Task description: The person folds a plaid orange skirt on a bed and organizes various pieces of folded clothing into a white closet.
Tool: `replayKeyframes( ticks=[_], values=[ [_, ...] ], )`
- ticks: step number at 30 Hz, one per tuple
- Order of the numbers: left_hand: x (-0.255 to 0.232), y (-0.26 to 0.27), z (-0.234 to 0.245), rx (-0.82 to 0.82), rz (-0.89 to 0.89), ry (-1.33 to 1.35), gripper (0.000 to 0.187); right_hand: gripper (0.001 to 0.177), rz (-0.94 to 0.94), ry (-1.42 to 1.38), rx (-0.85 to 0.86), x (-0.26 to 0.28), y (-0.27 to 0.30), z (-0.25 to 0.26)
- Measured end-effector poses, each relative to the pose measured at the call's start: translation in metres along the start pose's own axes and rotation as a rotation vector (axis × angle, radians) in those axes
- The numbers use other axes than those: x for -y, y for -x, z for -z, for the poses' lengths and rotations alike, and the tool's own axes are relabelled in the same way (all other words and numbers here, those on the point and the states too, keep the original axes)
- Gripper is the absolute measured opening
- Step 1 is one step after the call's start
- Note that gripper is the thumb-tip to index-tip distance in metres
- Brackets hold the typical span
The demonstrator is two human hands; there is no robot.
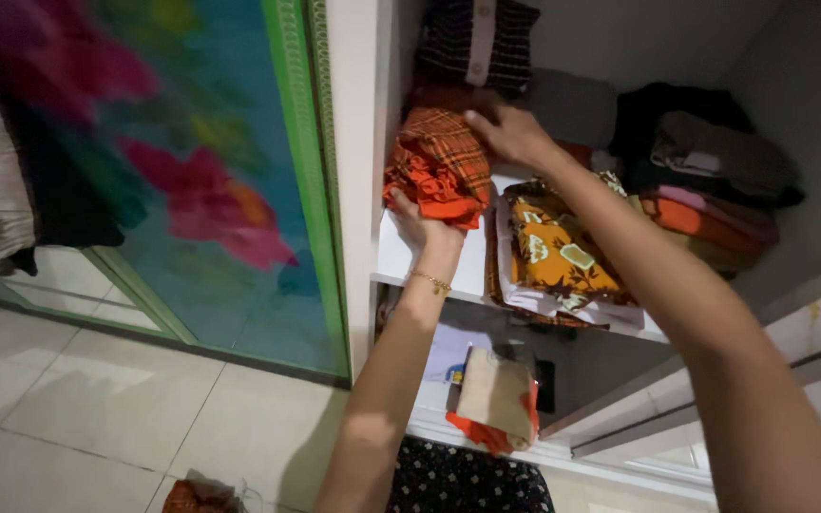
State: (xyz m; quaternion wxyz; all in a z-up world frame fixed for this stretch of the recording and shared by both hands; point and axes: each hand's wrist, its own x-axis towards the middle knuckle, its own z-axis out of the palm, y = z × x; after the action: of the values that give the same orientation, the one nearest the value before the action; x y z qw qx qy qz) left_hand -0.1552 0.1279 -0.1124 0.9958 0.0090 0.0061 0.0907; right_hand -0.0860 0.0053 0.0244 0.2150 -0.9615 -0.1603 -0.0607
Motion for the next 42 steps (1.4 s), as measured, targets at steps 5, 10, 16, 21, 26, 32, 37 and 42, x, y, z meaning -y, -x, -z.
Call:
replayKeyframes(
  ticks=[5,10,16,21,26,32,37,42],
  values=[
    [-0.018,0.037,0.008,-0.015,-0.020,-0.126,0.087,0.099,0.055,-0.002,0.079,0.038,0.023,-0.011],
    [-0.044,0.130,0.001,-0.203,-0.002,-0.425,0.086,0.109,0.094,-0.035,-0.010,0.040,0.007,-0.022],
    [-0.044,0.105,-0.012,0.059,-0.065,-0.266,0.085,0.072,-0.066,-0.344,-0.092,0.034,0.001,-0.016],
    [-0.029,0.035,-0.009,-0.037,-0.076,-0.376,0.078,0.051,0.438,-0.264,-0.462,-0.007,-0.032,-0.026],
    [-0.035,0.012,0.011,0.045,-0.068,-0.416,0.076,0.049,0.129,-0.236,-0.228,-0.029,-0.037,-0.061],
    [-0.040,0.109,-0.014,-0.031,-0.276,-0.856,0.076,0.065,-0.144,-0.301,-0.155,-0.035,-0.052,-0.042],
    [-0.046,0.121,-0.017,0.021,-0.084,-0.682,0.068,0.065,-0.424,-1.053,-0.020,-0.019,-0.018,-0.028],
    [-0.044,0.088,0.010,-0.020,0.219,-0.343,0.061,0.054,-0.401,-1.179,0.294,-0.001,-0.001,-0.013]
  ],
)
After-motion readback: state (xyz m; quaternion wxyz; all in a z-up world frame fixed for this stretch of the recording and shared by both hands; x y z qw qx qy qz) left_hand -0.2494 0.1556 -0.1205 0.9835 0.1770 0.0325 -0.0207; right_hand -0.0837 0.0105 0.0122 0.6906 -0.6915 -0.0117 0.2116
